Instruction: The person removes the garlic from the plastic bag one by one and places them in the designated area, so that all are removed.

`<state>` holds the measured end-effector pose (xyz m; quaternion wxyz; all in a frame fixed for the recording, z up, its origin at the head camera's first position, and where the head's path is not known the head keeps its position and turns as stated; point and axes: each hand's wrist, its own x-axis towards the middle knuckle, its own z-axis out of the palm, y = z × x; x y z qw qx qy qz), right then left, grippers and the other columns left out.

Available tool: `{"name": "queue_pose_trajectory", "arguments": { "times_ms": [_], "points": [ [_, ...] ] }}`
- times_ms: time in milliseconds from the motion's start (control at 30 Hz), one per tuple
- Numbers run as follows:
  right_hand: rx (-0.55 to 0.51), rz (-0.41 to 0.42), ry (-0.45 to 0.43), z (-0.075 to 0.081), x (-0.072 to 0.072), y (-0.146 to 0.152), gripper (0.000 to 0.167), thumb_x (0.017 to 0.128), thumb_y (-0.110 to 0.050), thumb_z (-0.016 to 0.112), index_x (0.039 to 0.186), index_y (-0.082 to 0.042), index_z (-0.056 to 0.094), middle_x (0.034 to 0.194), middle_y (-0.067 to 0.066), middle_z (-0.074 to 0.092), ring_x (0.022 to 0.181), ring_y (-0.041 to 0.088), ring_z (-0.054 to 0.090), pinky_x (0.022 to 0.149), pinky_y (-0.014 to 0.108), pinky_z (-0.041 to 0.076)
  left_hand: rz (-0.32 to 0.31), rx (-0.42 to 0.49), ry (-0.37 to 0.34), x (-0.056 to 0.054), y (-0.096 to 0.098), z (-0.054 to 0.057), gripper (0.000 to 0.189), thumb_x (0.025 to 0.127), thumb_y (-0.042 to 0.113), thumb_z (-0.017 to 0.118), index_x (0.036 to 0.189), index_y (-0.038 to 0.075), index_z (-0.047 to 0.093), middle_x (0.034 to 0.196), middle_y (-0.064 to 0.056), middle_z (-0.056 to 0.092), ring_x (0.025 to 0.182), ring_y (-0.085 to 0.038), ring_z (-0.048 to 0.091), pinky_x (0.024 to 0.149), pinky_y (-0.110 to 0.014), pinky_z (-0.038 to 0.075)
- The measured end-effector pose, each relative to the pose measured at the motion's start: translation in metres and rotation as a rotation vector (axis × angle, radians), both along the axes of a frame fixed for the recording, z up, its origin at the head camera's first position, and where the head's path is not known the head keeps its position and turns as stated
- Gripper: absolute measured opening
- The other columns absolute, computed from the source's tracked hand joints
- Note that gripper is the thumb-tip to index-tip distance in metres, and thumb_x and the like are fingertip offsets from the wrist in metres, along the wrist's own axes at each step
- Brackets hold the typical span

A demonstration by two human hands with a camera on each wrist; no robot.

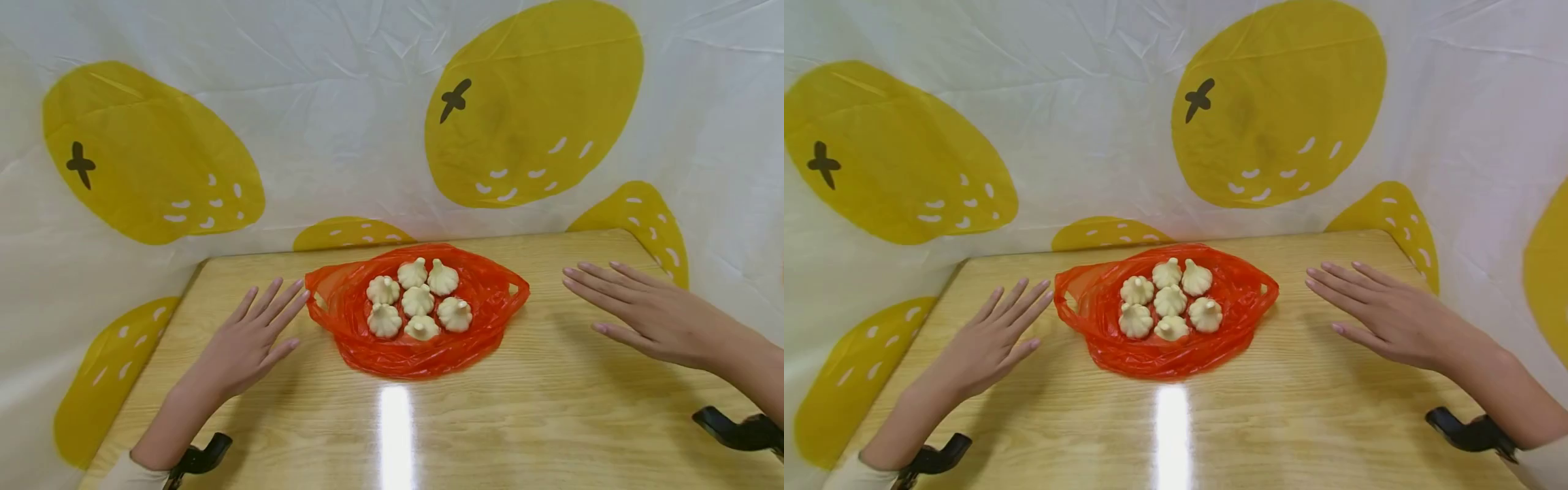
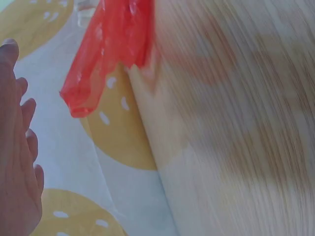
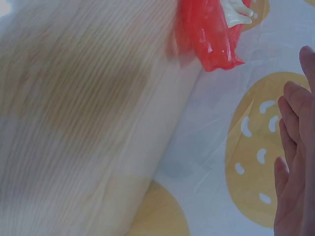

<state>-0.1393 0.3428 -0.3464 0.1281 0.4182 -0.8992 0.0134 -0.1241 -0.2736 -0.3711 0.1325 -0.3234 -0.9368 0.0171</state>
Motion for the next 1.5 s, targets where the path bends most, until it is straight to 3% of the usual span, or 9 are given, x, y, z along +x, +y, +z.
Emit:
{"name": "queue_pose_trajectory", "arguments": {
  "times_ms": [300, 500, 700, 900, 1033, 1133, 1233, 1333, 1500],
  "points": [
    [-0.036, 0.053, -0.018, 0.002, -0.008, -0.018, 0.08, 0.091, -0.025, 0.075, 0.16, -0.014, 0.035, 0.164, 0.005, 0.036, 0.155, 0.005, 0.012, 0.124, 0.018, 0.003, 0.041, 0.237, -0.136, -0.012, 0.031, 0.003, 0.08, 0.102, 0.041, 0.059, 0.165, 0.025, 0.012, 0.171, -0.001, 0.013, 0.156, -0.033, 0.015, 0.126, -0.054, 0.011],
    [-0.07, 0.069, -0.042, 0.002, -0.015, -0.032, 0.078, 0.092, -0.027, 0.074, 0.159, -0.015, 0.036, 0.162, 0.006, 0.038, 0.154, 0.006, 0.016, 0.121, 0.013, 0.006, 0.021, 0.368, -0.21, -0.021, 0.05, 0.004, 0.082, 0.1, 0.04, 0.064, 0.165, 0.023, 0.017, 0.169, -0.003, 0.019, 0.155, -0.032, 0.017, 0.124, -0.058, 0.017],
    [-0.084, 0.064, -0.07, -0.001, -0.02, -0.045, 0.076, 0.093, -0.027, 0.074, 0.159, -0.02, 0.037, 0.16, 0.007, 0.042, 0.152, 0.003, 0.021, 0.116, 0.006, 0.008, 0.008, 0.322, -0.241, -0.034, 0.06, 0.0, 0.082, 0.098, 0.042, 0.068, 0.163, 0.016, 0.025, 0.167, -0.008, 0.026, 0.155, -0.033, 0.019, 0.124, -0.057, 0.016],
    [-0.114, 0.111, -0.058, -0.003, -0.027, -0.057, 0.07, 0.095, -0.022, 0.072, 0.158, -0.017, 0.04, 0.155, 0.008, 0.047, 0.144, 0.022, 0.039, 0.118, 0.009, 0.008, 0.022, 0.221, -0.325, -0.048, 0.062, -0.015, 0.084, 0.096, 0.05, 0.066, 0.162, 0.014, 0.028, 0.168, -0.007, 0.025, 0.156, -0.035, 0.013, 0.125, -0.057, 0.013],
    [-0.144, 0.147, -0.074, -0.005, -0.034, -0.069, 0.061, 0.098, -0.022, 0.069, 0.154, -0.016, 0.046, 0.152, 0.008, 0.051, 0.136, 0.028, 0.047, 0.119, 0.011, 0.012, 0.022, 0.212, -0.377, -0.055, 0.061, -0.025, 0.086, 0.095, 0.052, 0.067, 0.161, 0.013, 0.03, 0.168, -0.009, 0.025, 0.156, -0.037, 0.011, 0.124, -0.059, 0.014],
    [-0.163, 0.13, -0.125, -0.007, -0.037, -0.081, 0.056, 0.097, -0.021, 0.07, 0.15, -0.016, 0.052, 0.149, 0.006, 0.054, 0.133, 0.028, 0.051, 0.119, 0.025, 0.032, 0.018, 0.253, -0.443, -0.061, 0.06, -0.032, 0.087, 0.093, 0.051, 0.069, 0.162, 0.014, 0.029, 0.168, -0.009, 0.023, 0.156, -0.038, 0.009, 0.123, -0.06, 0.016],
    [-0.181, 0.088, -0.217, -0.009, -0.04, -0.093, 0.052, 0.095, -0.018, 0.071, 0.146, -0.016, 0.057, 0.145, 0.006, 0.058, 0.13, 0.029, 0.054, 0.107, 0.046, 0.048, 0.02, 0.324, -0.541, -0.068, 0.059, -0.038, 0.09, 0.092, 0.051, 0.071, 0.162, 0.017, 0.028, 0.17, -0.007, 0.019, 0.156, -0.038, 0.006, 0.121, -0.063, 0.019],
    [-0.204, 0.058, -0.337, -0.011, -0.045, -0.106, 0.048, 0.096, -0.018, 0.07, 0.143, -0.015, 0.06, 0.142, 0.008, 0.061, 0.13, 0.033, 0.056, 0.103, 0.057, 0.049, 0.024, 0.384, -0.634, -0.075, 0.059, -0.043, 0.091, 0.091, 0.051, 0.072, 0.163, 0.02, 0.026, 0.17, -0.005, 0.015, 0.156, -0.039, 0.005, 0.119, -0.066, 0.022],
    [-0.212, 0.047, -0.481, -0.017, -0.059, -0.12, 0.044, 0.099, -0.024, 0.067, 0.142, -0.014, 0.061, 0.142, 0.005, 0.062, 0.131, 0.033, 0.057, 0.106, 0.057, 0.047, 0.0, 0.444, -0.712, -0.082, 0.059, -0.049, 0.086, 0.091, 0.045, 0.075, 0.161, 0.02, 0.032, 0.169, -0.008, 0.02, 0.155, -0.038, 0.011, 0.12, -0.063, 0.022]
  ]
}}
